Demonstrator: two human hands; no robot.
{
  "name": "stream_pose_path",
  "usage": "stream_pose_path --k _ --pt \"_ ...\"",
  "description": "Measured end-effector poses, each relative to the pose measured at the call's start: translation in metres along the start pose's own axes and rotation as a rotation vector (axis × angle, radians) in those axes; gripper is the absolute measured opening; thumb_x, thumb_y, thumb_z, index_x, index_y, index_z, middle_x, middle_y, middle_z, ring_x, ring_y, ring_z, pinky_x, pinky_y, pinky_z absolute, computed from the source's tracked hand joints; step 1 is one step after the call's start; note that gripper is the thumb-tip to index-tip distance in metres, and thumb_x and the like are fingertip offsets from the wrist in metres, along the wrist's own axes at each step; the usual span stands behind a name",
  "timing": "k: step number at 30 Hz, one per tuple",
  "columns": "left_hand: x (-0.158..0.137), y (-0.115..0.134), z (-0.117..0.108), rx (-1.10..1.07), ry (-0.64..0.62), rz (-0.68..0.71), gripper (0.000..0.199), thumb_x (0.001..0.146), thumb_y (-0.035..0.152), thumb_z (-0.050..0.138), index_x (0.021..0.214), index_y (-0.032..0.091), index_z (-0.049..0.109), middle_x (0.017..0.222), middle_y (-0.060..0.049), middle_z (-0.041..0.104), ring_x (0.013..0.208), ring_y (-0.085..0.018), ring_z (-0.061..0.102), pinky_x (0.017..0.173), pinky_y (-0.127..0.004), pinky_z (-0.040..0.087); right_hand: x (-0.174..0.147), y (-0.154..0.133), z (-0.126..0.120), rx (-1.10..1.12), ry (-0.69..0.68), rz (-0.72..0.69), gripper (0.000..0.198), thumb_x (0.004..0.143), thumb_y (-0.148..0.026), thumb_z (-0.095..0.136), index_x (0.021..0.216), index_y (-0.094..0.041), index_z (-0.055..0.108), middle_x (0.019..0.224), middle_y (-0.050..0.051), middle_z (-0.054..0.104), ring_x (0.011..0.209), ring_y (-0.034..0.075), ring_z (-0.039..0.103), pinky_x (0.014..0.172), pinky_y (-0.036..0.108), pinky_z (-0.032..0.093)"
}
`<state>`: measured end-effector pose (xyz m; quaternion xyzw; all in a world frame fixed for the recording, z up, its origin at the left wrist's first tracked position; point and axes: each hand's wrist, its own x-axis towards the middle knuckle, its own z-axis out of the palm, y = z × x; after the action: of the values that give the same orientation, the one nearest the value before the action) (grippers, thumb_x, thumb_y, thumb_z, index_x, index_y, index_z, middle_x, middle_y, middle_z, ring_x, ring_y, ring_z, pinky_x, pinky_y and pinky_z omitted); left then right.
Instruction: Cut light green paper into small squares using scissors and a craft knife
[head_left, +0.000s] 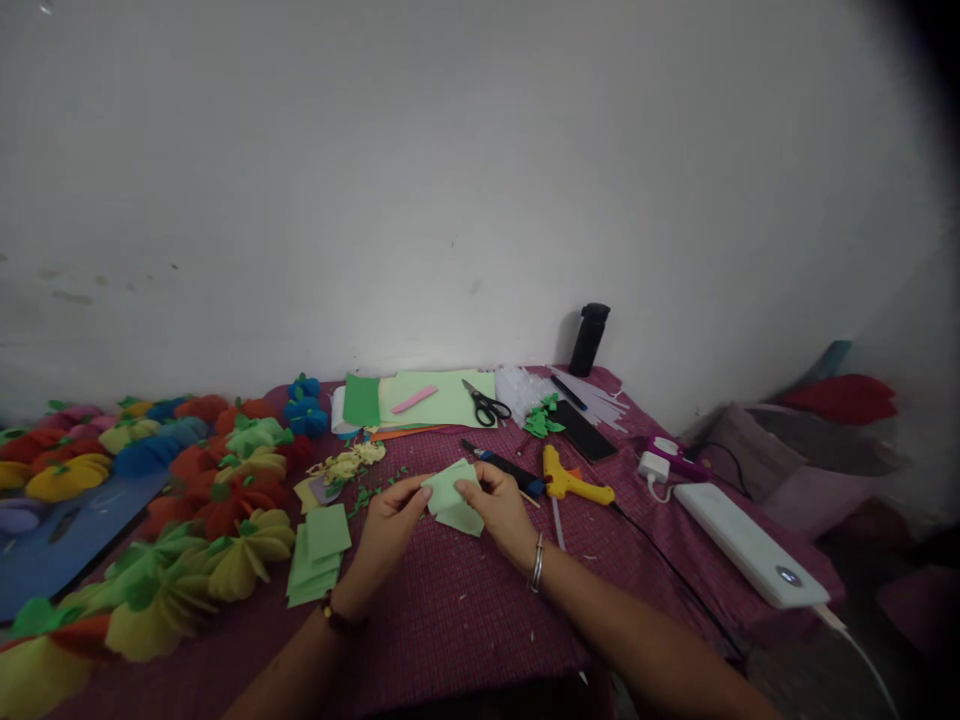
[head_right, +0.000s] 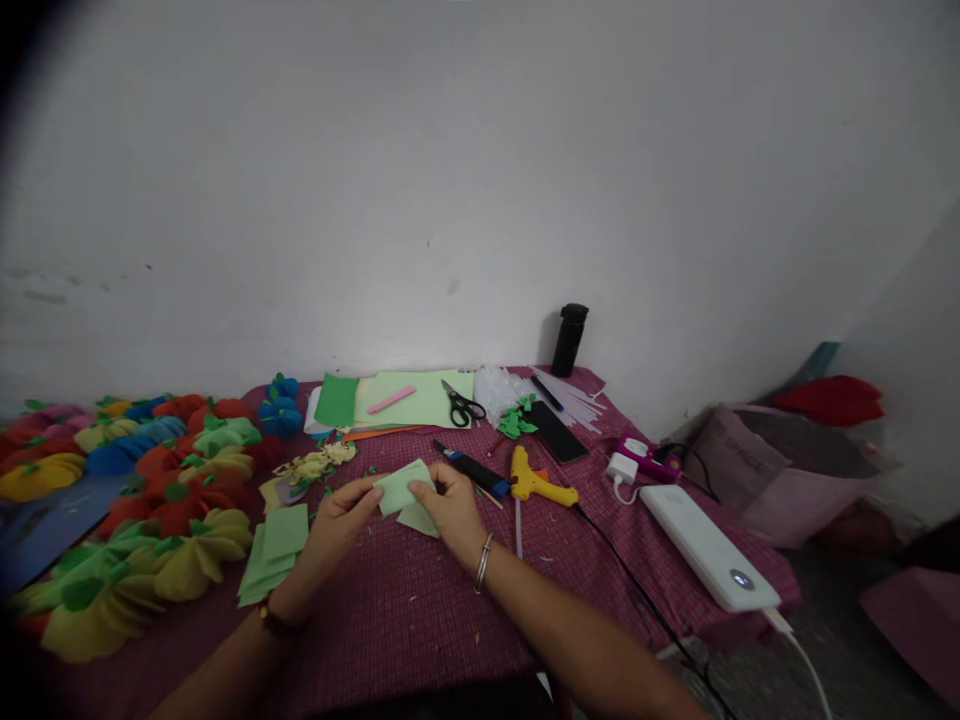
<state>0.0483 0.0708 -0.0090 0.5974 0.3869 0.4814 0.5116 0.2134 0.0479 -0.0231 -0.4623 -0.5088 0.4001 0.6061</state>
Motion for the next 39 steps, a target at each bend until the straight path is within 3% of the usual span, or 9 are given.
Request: stream_pose_path --k 8,22,30,39 --pt "0.0 0.0 -0.001 0.217 0.03 0.053 0.026 0.077 0.038 0.058 0.076 0.015 0.071 0.067 -0.001 0.066 0.065 -0.016 0.055 0.062 -0.024 0.042 0.0 0.002 0.002 0.035 -0.006 0.031 0.025 0.071 -0.037 0.066 0.067 -0.016 0.055 0.062 -0.003 0.05 0.058 0.011 0.042 0.054 0.022 0.034" --pt "-0.005 0.002 -0.004 0.256 0.053 0.052 0.024 0.077 0.038 0.056 0.07 0.016 0.063 0.062 0.001 0.056 0.061 -0.014 0.048 0.056 -0.022 0.038 0.0 -0.005 0.004 0.085 0.092 0.007 0.024 0.069 -0.035 0.066 0.064 -0.018 0.049 0.059 -0.005 0.044 0.054 0.009 0.037 0.051 0.022 0.029" --pt "-0.005 0.011 0.001 0.235 0.061 0.066 0.02 0.071 0.032 0.057 0.057 0.017 0.056 0.053 0.003 0.049 0.053 -0.012 0.043 0.051 -0.021 0.034 0.001 -0.003 0.005 0.103 0.085 0.02 0.025 0.068 -0.033 0.067 0.07 -0.02 0.046 0.059 -0.007 0.041 0.053 0.009 0.036 0.05 0.022 0.029" --pt "0.0 0.013 -0.005 0.21 -0.272 -0.022 0.026 0.07 0.038 0.062 0.057 0.016 0.056 0.051 0.003 0.049 0.048 -0.01 0.042 0.046 -0.02 0.031 -0.005 -0.012 0.006 0.072 -0.134 0.028 0.026 0.066 -0.032 0.069 0.073 -0.02 0.047 0.061 -0.006 0.045 0.053 0.008 0.039 0.05 0.021 0.031"
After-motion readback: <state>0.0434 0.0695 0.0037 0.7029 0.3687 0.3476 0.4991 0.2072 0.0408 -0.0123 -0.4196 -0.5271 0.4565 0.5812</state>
